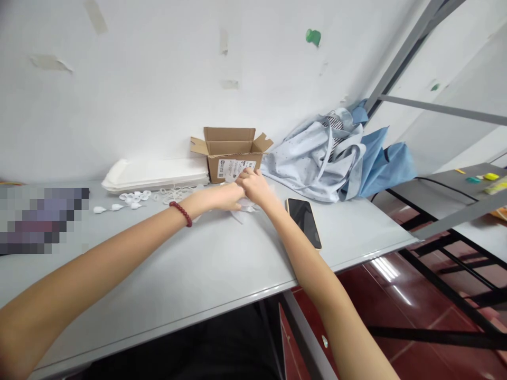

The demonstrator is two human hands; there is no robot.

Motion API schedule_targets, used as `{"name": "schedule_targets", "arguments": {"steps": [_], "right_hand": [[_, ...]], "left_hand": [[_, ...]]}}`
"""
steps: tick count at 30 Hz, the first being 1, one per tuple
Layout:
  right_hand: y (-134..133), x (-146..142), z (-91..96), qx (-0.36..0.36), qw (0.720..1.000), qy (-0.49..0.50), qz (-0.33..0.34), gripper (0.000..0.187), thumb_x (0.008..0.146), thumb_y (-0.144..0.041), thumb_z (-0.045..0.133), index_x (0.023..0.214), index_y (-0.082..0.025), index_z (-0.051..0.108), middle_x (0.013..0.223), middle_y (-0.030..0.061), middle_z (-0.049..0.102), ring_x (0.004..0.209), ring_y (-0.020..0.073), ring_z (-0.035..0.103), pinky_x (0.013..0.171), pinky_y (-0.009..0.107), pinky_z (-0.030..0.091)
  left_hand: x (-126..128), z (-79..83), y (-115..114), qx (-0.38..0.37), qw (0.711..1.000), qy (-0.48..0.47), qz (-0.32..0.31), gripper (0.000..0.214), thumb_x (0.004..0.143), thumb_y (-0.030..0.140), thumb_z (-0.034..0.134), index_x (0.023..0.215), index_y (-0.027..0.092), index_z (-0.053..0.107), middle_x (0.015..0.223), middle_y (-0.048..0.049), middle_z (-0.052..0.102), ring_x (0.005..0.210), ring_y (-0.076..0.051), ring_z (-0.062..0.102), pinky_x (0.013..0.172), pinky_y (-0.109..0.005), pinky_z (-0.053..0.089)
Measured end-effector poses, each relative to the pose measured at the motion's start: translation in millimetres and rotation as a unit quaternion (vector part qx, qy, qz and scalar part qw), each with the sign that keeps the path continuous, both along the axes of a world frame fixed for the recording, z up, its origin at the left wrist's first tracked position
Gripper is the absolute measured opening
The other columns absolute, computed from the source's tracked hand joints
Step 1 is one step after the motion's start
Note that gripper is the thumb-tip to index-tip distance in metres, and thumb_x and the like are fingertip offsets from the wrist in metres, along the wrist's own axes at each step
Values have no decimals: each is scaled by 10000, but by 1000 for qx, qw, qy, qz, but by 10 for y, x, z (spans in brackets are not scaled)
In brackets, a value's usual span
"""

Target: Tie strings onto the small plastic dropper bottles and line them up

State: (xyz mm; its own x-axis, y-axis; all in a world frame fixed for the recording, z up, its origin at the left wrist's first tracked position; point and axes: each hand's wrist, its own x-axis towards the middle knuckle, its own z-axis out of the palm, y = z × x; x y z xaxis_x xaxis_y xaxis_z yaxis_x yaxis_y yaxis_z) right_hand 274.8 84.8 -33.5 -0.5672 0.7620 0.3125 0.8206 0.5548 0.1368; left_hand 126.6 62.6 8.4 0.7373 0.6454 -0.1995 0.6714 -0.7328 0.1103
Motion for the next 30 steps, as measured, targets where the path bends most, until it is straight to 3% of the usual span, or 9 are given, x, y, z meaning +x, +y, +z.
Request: {"name": "schedule_targets", "arguments": {"steps": [3, 7, 11, 14, 16, 20, 23, 26, 30], "right_hand": [[17, 32, -21, 26, 999, -7, -20, 219, 874, -119, 440, 953, -147, 642, 1022, 153, 618, 1018, 282, 459, 790, 372, 302], [-10, 168, -1, 55, 986, 116, -108, 406, 819, -44, 371, 1157, -132, 578, 1159, 174, 545, 983, 273, 515, 766, 357, 361], [-93, 260, 76, 44, 943, 290, -157, 328, 845, -173, 426, 1145, -152, 557, 1138, 157, 563, 1039, 283, 539, 840, 368, 409], [-160, 178, 125, -27, 917, 365, -161, 277, 864, -257, 432, 1099, -165, 546, 1019, 116, 630, 962, 262, 579, 824, 360, 427], [-205, 81, 156, -62, 909, 384, -153, 263, 856, -263, 437, 1081, -168, 535, 976, 97, 650, 898, 243, 592, 788, 342, 431], [-326, -24, 273, -71, 935, 314, -150, 141, 820, -252, 477, 903, -168, 552, 880, 93, 643, 815, 233, 570, 727, 322, 405], [-469, -18, 393, -145, 949, 254, -121, 131, 808, -285, 522, 716, -192, 514, 707, 34, 584, 680, 182, 518, 627, 287, 363], [-658, -83, 454, -219, 948, 200, -116, 306, 756, -386, 628, 595, -202, 445, 598, -1, 509, 592, 146, 461, 565, 276, 312], [-911, -331, 367, -276, 955, 69, -84, 337, 711, -419, 682, 593, -206, 449, 585, 15, 510, 547, 143, 451, 517, 279, 272]], "left_hand": [[56, 17, -2, -10, 1000, 15, 2, 81, 731, 162, 591, 699, 141, 663, 576, -81, 639, 564, -229, 599, 552, -312, 406], [-43, 106, -82, 32, 999, -12, 7, 93, 754, 184, 573, 760, 159, 663, 765, -99, 672, 711, -240, 623, 586, -302, 389], [-460, 251, -198, 73, 994, -63, 41, 173, 779, 247, 540, 624, 182, 583, 649, -61, 619, 609, -203, 581, 514, -289, 314], [-868, 258, -299, 39, 980, -151, 124, 310, 774, 338, 568, 515, 190, 482, 525, -22, 561, 505, -160, 523, 485, -277, 289], [-1107, 169, -379, -18, 955, -225, 193, 363, 801, 408, 541, 515, 191, 481, 505, -6, 575, 482, -144, 522, 495, -265, 329], [-1407, -166, -554, -165, 856, -377, 313, 334, 789, 476, 565, 626, 186, 544, 582, 0, 623, 519, -145, 593, 535, -258, 439], [-1467, -388, -676, -225, 788, -453, 350, 340, 781, 494, 579, 664, 176, 547, 607, -4, 622, 505, -137, 594, 503, -252, 439], [-1429, -492, -759, -236, 766, -476, 363, 347, 786, 486, 579, 649, 169, 543, 574, 0, 596, 477, -120, 560, 487, -242, 414], [-1357, -523, -812, -229, 776, -471, 351, 347, 815, 471, 558, 643, 171, 539, 558, 3, 584, 470, -115, 536, 479, -238, 385]]}}
